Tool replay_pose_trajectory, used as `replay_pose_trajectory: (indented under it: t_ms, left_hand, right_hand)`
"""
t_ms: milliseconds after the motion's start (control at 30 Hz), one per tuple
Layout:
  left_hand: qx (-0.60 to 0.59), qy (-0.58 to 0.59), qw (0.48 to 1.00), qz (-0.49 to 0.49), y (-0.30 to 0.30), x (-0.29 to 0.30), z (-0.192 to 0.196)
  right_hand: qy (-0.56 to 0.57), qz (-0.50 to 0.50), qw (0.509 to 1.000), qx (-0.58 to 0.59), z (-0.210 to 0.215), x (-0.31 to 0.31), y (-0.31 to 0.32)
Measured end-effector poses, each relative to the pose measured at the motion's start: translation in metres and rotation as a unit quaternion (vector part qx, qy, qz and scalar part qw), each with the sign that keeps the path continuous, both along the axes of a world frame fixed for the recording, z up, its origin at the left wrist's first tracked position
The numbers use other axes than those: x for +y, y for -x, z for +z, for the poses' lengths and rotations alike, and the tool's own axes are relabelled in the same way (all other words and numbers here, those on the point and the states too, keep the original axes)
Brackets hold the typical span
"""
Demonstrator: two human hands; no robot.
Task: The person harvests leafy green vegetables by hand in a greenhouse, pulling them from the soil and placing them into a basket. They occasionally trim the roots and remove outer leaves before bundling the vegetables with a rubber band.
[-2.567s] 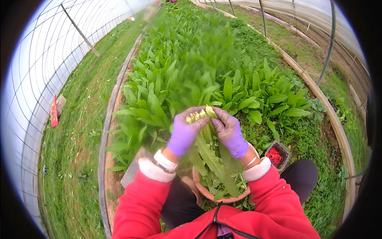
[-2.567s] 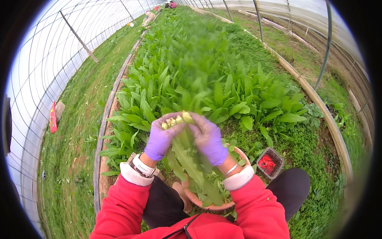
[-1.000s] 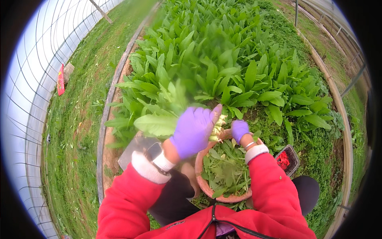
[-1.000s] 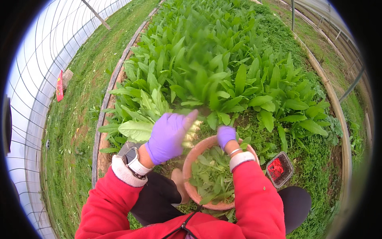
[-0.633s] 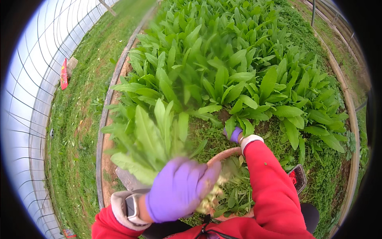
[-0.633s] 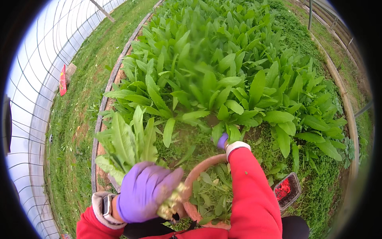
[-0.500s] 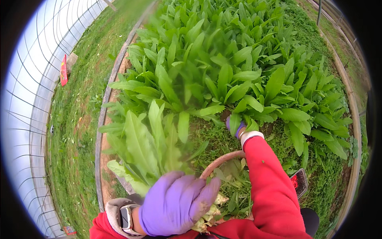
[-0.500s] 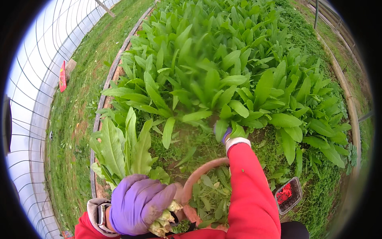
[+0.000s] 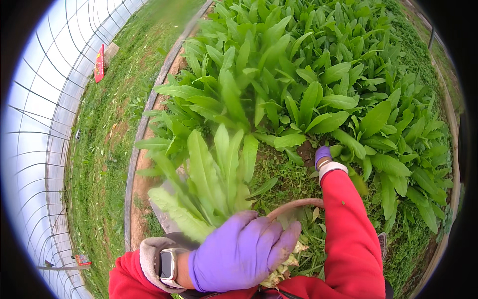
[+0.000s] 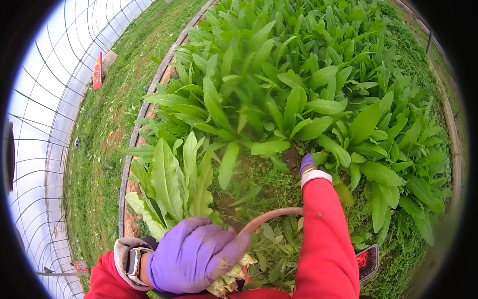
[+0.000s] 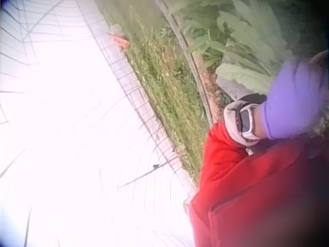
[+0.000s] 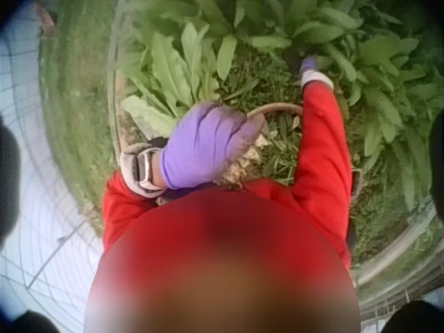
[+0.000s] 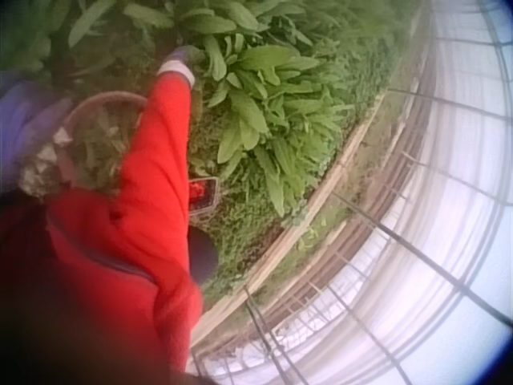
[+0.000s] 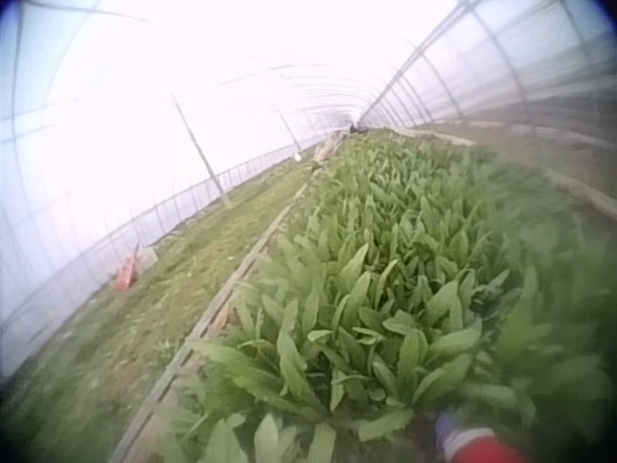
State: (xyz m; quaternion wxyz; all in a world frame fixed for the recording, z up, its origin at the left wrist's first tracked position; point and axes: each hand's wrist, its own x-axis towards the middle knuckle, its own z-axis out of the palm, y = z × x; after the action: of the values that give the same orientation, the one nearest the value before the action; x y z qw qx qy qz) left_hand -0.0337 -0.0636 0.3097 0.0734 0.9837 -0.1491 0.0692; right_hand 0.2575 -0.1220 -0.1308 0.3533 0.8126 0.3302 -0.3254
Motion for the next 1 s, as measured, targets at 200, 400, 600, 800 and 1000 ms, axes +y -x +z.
replay_pose_trajectory:
  t_ms: [200, 400, 600, 800, 1000]
  left_hand:
    - [0.011, -0.012, 1.0, 0.003, 0.0, -0.002, 0.003]
    - [0.026, -0.035, 0.999, -0.011, 0.01, -0.009, 0.006]
    - [0.018, -0.018, 0.999, -0.026, 0.027, -0.028, 0.006]
    - [0.055, 0.009, 0.998, -0.035, 0.043, -0.047, -0.008]
    - [0.113, 0.197, 0.961, 0.16, 0.031, -0.044, -0.014]
  right_hand:
    - [-0.235, -0.205, 0.95, 0.027, -0.024, -0.031, -0.037]
    - [-0.435, -0.64, 0.552, 0.309, -0.018, -0.066, -0.018]
    - [-0.609, -0.56, 0.252, 0.502, 0.11, -0.063, 0.036]
    - [-0.775, -0.407, 0.205, 0.437, 0.248, -0.075, 0.084]
    - [-0.864, -0.293, 0.18, 0.367, 0.344, -0.09, 0.157]
